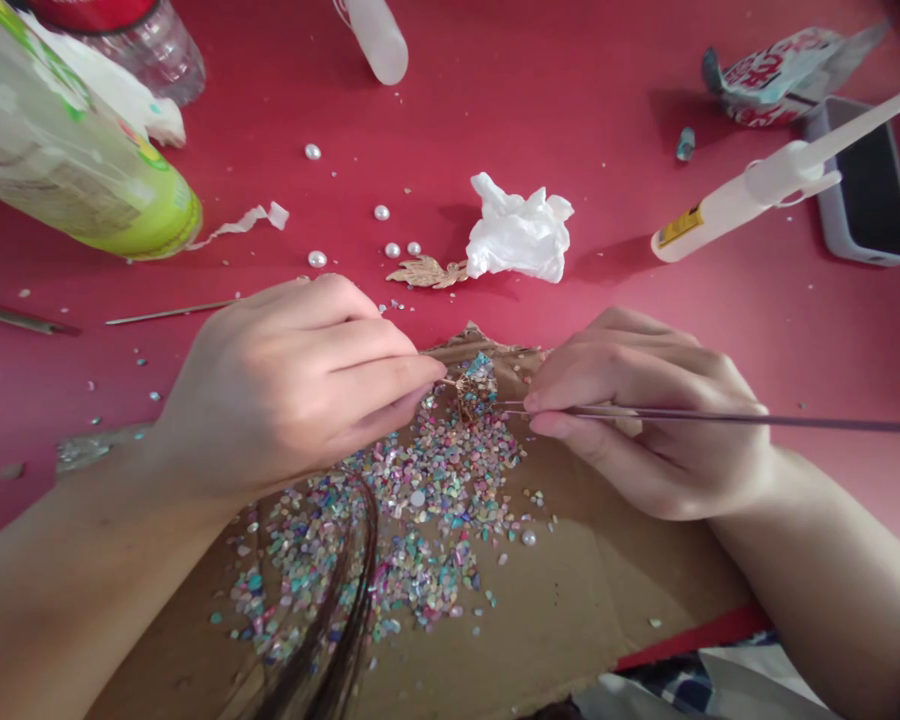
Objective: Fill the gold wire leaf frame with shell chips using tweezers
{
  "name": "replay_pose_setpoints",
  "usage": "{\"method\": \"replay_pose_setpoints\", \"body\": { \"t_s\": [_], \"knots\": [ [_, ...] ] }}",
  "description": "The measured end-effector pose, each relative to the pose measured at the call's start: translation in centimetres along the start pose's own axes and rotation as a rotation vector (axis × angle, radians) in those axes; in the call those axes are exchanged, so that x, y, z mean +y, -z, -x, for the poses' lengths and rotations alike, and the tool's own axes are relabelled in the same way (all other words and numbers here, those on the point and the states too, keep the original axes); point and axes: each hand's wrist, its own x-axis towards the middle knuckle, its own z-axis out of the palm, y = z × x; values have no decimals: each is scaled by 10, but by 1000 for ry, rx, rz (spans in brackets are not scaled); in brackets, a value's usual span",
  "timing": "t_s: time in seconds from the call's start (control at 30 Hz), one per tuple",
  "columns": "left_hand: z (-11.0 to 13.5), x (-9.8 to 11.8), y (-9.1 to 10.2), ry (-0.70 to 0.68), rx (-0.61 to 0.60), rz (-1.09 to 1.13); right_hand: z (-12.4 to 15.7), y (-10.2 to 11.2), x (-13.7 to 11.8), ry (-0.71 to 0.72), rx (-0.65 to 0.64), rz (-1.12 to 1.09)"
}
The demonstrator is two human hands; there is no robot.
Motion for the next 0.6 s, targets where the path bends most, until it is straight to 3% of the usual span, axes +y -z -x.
{"method": "replay_pose_setpoints", "body": {
  "t_s": [0.6],
  "knots": [
    [-3, -1, 1, -35, 25, 9, -3, 7, 0, 81, -40, 48]
  ]
}}
